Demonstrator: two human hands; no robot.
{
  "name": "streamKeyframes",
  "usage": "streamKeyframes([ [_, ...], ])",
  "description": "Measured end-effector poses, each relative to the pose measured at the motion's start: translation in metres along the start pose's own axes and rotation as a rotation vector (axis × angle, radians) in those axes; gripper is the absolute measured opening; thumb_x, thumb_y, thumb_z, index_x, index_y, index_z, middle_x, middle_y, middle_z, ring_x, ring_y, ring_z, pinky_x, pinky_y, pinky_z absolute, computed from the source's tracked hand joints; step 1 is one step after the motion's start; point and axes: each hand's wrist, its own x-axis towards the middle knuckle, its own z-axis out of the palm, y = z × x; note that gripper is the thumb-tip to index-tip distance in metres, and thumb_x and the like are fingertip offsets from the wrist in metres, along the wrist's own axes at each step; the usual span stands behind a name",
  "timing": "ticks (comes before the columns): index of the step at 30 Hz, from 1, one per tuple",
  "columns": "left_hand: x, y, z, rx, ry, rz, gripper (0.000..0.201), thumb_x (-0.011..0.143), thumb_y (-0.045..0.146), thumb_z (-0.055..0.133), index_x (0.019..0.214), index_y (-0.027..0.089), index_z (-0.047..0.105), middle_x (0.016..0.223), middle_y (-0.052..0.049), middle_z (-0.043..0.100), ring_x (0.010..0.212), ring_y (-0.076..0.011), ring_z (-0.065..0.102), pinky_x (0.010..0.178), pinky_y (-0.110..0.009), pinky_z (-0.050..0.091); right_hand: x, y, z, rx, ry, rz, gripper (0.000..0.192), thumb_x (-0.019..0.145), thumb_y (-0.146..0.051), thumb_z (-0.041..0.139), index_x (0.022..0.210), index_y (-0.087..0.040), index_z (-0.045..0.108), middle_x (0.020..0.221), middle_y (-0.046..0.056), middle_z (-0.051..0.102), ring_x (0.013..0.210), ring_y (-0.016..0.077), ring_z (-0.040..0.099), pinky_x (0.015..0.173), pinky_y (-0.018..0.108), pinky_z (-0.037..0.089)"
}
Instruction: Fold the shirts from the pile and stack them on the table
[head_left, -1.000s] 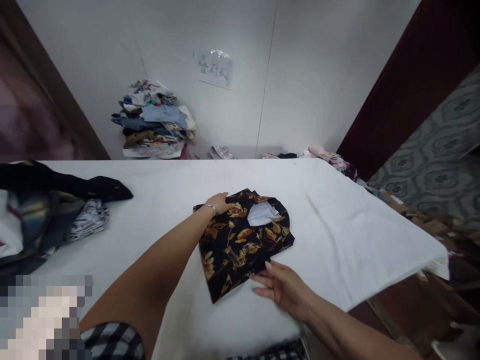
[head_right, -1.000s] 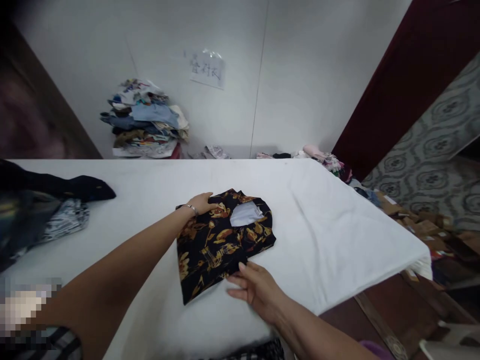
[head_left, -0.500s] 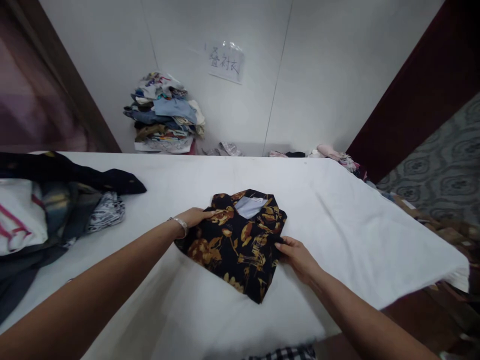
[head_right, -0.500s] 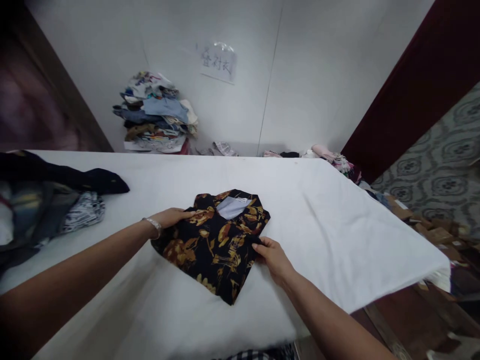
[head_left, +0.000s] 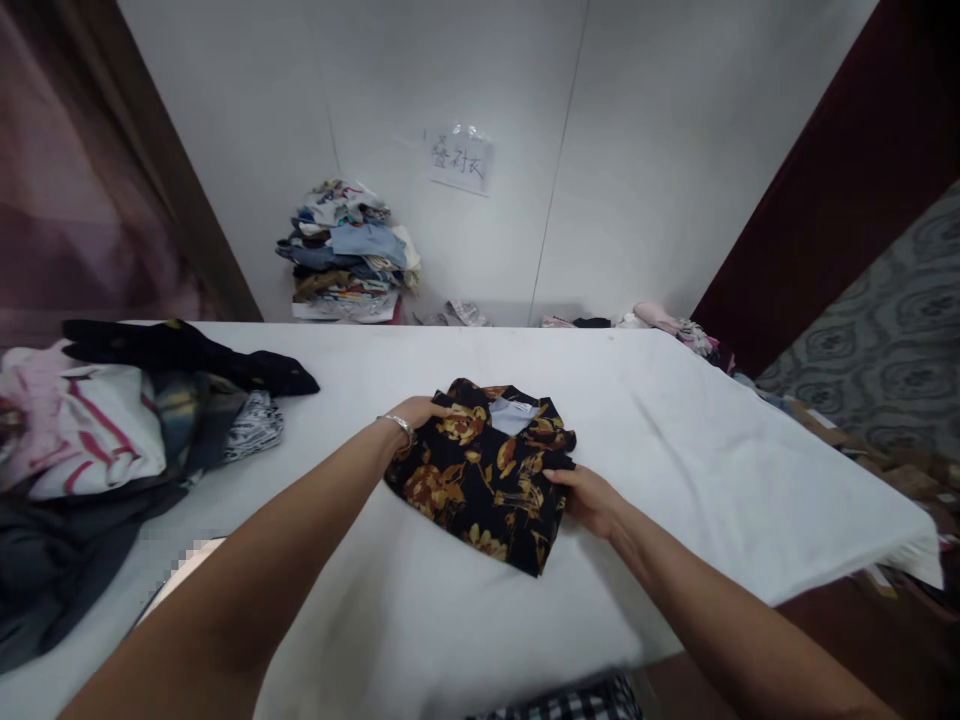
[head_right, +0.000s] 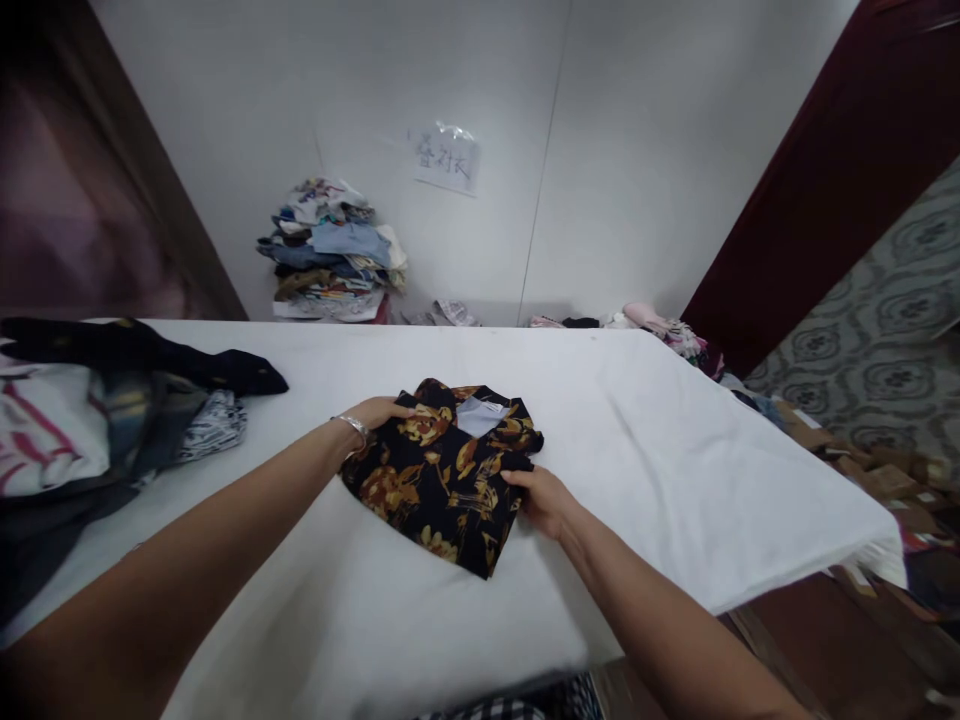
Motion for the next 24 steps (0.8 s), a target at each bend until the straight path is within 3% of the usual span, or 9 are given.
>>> streamKeyframes([
  [3,-0.012,0.026,-0.006,-0.136,0.030,0.175,0.036,0.048,0.030,0.082,0.080,0.020,0.071,0.081,-0.005,0.076,0.086,-0.0289,0.071,0.076,-0.038,0.059,0.004,-0.038,0.003,-0.112,0.036,-0.219,0.037,0.057,-0.024,0.080,0.092,-0.017,0.071,0.095,0.008,0.076,0.089,0.0240,0.070,0.089,0.041,0.052],
  [6,-0.031,0.055,-0.014,-0.243,0.126,0.520,0.057,0.042,0.031,0.085,0.093,0.015,0.068,0.091,-0.007,0.075,0.094,-0.0284,0.068,0.087,-0.042,0.055,0.001,-0.083,0.002,-0.192,0.083,-0.518,0.034,0.057,-0.025,0.081,0.089,-0.020,0.072,0.092,0.004,0.076,0.092,0.0231,0.068,0.096,0.042,0.048],
  [9,-0.061,0.061,-0.018,-0.165,0.222,0.784,0.069,0.045,0.036,0.086,0.107,0.013,0.064,0.103,-0.008,0.072,0.102,-0.0270,0.065,0.095,-0.044,0.050,-0.009,-0.107,-0.010,-0.334,0.143,-0.767,0.028,0.061,-0.027,0.080,0.088,-0.022,0.074,0.094,0.001,0.076,0.097,0.0228,0.066,0.098,0.041,0.047],
  [12,-0.094,0.022,-0.012,0.029,0.217,0.785,0.072,0.056,0.036,0.081,0.120,0.017,0.057,0.105,-0.007,0.072,0.101,-0.0258,0.066,0.094,-0.043,0.050,-0.018,-0.088,-0.034,-0.528,0.151,-0.873,0.020,0.066,-0.031,0.078,0.085,-0.023,0.076,0.096,0.003,0.075,0.098,0.0247,0.065,0.094,0.042,0.049],
  [15,-0.118,-0.055,0.006,0.243,0.149,0.671,0.066,0.068,0.037,0.072,0.128,0.019,0.051,0.107,-0.007,0.072,0.100,-0.0253,0.067,0.091,-0.042,0.052,-0.026,-0.034,-0.060,-0.720,0.011,-0.902,0.013,0.073,-0.033,0.074,0.082,-0.025,0.077,0.105,0.004,0.074,0.103,0.0269,0.064,0.093,0.043,0.050],
  [17,-0.127,-0.110,0.019,0.421,0.147,0.612,0.052,0.069,0.032,0.069,0.118,0.020,0.058,0.104,-0.008,0.072,0.097,-0.0262,0.067,0.091,-0.043,0.053,-0.031,0.004,-0.072,-0.843,-0.143,-0.854,0.010,0.077,-0.032,0.070,0.083,-0.028,0.078,0.109,0.005,0.073,0.108,0.0277,0.063,0.094,0.043,0.050],
  [19,-0.133,-0.151,0.027,0.490,0.180,0.584,0.046,0.068,0.032,0.067,0.112,0.020,0.063,0.108,-0.010,0.071,0.103,-0.0285,0.065,0.095,-0.046,0.050,-0.039,0.030,-0.079,-0.907,-0.225,-0.789,0.012,0.080,-0.030,0.067,0.085,-0.030,0.078,0.109,0.004,0.073,0.112,0.0282,0.061,0.097,0.044,0.049],
  [21,-0.139,-0.170,0.031,0.450,0.184,0.532,0.053,0.068,0.037,0.068,0.118,0.021,0.061,0.119,-0.011,0.068,0.113,-0.0305,0.062,0.100,-0.047,0.048,-0.047,0.039,-0.083,-0.915,-0.227,-0.732,0.015,0.081,-0.029,0.065,0.088,-0.031,0.078,0.112,0.004,0.073,0.116,0.0286,0.059,0.101,0.047,0.046],
  [24,-0.147,-0.163,0.029,0.307,0.155,0.400,0.067,0.071,0.052,0.068,0.129,0.022,0.053,0.127,-0.010,0.065,0.121,-0.0297,0.058,0.101,-0.045,0.048,-0.056,0.026,-0.089,-0.852,-0.272,-0.563,0.025,0.079,-0.031,0.064,0.101,-0.030,0.076,0.121,0.003,0.069,0.120,0.0294,0.057,0.105,0.048,0.042],
])
